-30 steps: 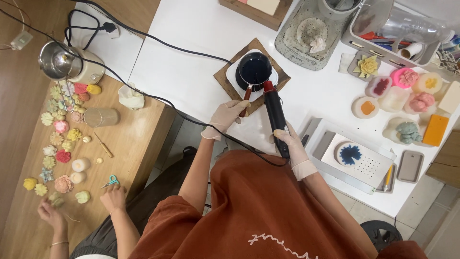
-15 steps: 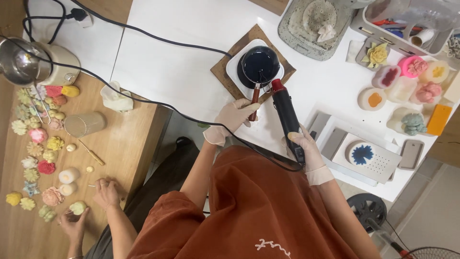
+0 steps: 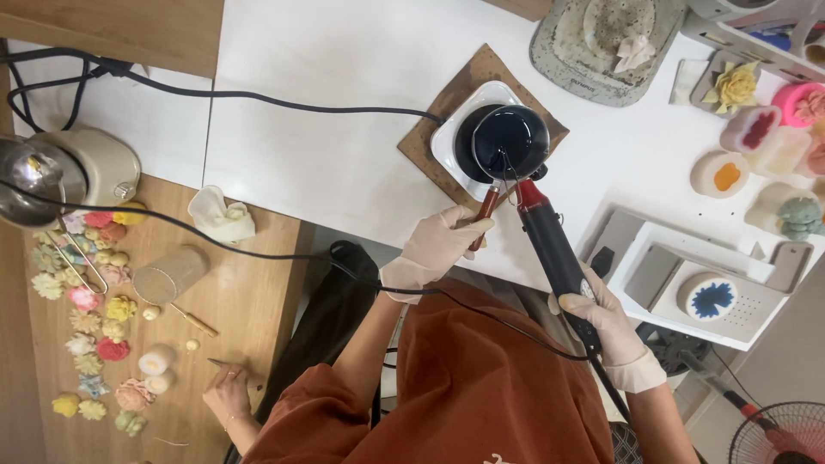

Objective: Using a heat gun and molten wax to assemble or refine decorative flower-shaped candles.

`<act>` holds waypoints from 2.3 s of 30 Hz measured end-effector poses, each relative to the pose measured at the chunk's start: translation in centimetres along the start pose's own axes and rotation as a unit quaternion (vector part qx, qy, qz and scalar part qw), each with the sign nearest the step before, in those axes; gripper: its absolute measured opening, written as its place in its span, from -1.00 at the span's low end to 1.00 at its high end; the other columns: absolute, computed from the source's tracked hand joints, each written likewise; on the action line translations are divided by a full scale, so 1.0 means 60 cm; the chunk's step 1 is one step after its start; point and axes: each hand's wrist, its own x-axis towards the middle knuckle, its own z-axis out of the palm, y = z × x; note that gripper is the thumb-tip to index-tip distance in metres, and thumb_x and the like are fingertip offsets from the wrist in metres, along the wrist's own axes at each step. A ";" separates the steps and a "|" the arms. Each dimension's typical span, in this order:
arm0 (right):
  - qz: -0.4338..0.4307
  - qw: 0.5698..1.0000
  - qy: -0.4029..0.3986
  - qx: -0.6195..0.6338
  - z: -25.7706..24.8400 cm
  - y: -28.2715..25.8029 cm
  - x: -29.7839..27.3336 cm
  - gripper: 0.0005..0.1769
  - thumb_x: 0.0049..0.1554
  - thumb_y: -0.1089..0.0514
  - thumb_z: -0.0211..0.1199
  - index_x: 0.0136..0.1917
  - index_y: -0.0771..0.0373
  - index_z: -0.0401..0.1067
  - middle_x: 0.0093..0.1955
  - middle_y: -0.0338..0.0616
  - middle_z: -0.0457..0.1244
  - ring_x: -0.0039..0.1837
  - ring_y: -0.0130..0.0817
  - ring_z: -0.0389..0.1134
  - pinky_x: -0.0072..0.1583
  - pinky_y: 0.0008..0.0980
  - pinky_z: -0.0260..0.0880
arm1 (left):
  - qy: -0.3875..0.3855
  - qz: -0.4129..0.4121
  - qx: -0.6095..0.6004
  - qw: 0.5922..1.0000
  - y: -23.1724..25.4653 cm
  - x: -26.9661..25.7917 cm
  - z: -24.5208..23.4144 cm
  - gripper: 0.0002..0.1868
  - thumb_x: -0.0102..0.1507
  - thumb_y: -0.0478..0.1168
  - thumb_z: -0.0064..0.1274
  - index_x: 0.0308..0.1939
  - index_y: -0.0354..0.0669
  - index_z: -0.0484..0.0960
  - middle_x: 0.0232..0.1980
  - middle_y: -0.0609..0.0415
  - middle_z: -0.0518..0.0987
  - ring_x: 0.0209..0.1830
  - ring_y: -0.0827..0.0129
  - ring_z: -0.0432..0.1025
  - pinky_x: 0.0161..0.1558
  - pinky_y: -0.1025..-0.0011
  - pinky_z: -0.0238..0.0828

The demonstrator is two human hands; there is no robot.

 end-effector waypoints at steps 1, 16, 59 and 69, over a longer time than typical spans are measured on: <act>0.004 1.000 0.002 0.003 0.001 0.001 -0.002 -0.17 -0.03 0.17 0.29 0.53 0.19 0.28 -0.15 -0.20 0.33 -0.07 -0.43 0.34 0.13 -0.46 0.33 | -0.003 -0.004 0.002 1.000 0.003 -0.004 -0.006 -0.63 0.27 -0.01 0.14 -0.05 -0.25 0.70 -0.36 0.14 0.65 -0.39 0.55 0.51 -0.25 0.56 0.52; 0.007 0.999 0.041 0.035 0.014 -0.005 -0.013 -0.09 -0.04 0.25 0.28 0.59 0.10 0.24 -0.09 -0.24 0.36 -0.04 -0.47 0.36 0.15 -0.44 0.31 | 0.024 -0.026 0.061 0.997 0.040 -0.020 -0.035 -0.63 0.24 0.05 0.15 -0.06 -0.14 0.72 -0.40 0.19 0.60 -0.44 0.57 0.41 -0.31 0.55 0.38; -0.056 0.996 -0.053 0.037 0.107 0.023 -0.009 -0.07 0.05 0.15 0.35 0.64 0.07 0.09 0.20 -0.24 0.24 0.11 -0.51 0.25 0.25 -0.53 0.22 | -0.014 -0.021 0.047 0.999 0.032 -0.008 -0.032 -0.66 0.32 -0.11 0.10 0.00 -0.34 0.64 -0.29 0.07 0.66 -0.37 0.50 0.47 -0.24 0.54 0.46; -0.042 0.995 -0.053 0.077 0.110 0.068 0.029 -0.03 0.06 0.21 0.38 0.66 0.03 0.06 0.13 -0.27 0.23 0.00 -0.51 0.20 0.17 -0.53 0.27 | -0.020 -0.094 0.115 0.989 0.062 -0.012 0.015 -0.63 0.31 -0.04 0.08 -0.03 -0.30 0.63 -0.29 0.04 0.71 -0.45 0.46 0.58 -0.35 0.57 0.44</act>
